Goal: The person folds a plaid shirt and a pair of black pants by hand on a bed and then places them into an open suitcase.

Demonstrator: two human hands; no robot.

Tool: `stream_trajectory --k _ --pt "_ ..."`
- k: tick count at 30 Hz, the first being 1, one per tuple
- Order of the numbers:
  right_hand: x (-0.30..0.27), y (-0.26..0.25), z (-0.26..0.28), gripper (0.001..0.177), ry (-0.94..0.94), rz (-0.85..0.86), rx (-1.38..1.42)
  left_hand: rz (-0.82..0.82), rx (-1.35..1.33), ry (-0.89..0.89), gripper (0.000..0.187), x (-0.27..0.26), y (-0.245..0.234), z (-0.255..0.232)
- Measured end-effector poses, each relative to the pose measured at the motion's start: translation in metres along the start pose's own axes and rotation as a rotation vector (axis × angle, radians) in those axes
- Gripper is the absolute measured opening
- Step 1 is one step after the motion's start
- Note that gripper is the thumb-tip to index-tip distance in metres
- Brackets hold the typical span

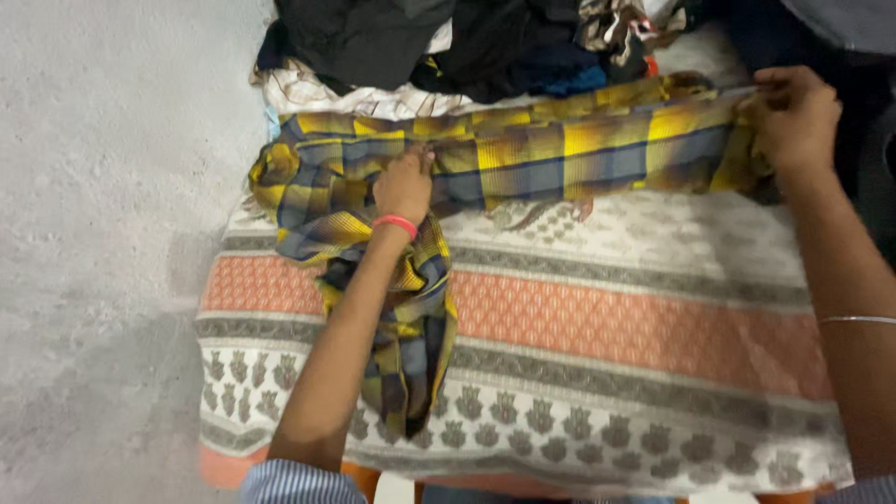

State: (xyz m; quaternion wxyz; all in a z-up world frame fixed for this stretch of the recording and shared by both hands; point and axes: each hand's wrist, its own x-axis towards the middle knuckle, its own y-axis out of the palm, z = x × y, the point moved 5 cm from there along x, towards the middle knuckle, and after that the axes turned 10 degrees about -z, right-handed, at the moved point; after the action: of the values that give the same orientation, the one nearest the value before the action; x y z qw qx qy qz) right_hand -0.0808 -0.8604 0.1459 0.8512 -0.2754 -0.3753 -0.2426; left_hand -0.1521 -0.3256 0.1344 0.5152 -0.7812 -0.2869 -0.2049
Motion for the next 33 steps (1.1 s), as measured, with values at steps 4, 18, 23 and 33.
stream_trajectory --k 4,18,23,33 --pt "0.002 0.039 -0.021 0.019 -0.013 0.009 -0.273 -0.03 0.1 0.054 0.028 0.007 0.03 0.006" --pt "-0.009 0.111 -0.083 0.017 -0.618 0.433 -1.214 -0.009 0.196 0.531 0.035 -0.009 0.067 0.023" --pt "-0.023 0.101 -0.049 0.034 -0.489 0.171 -1.312 0.017 0.13 0.441 0.037 -0.009 0.062 0.02" --pt "-0.149 0.157 0.338 0.099 -0.782 0.826 0.169 0.066 -0.246 0.201 0.044 0.019 -0.042 0.048"
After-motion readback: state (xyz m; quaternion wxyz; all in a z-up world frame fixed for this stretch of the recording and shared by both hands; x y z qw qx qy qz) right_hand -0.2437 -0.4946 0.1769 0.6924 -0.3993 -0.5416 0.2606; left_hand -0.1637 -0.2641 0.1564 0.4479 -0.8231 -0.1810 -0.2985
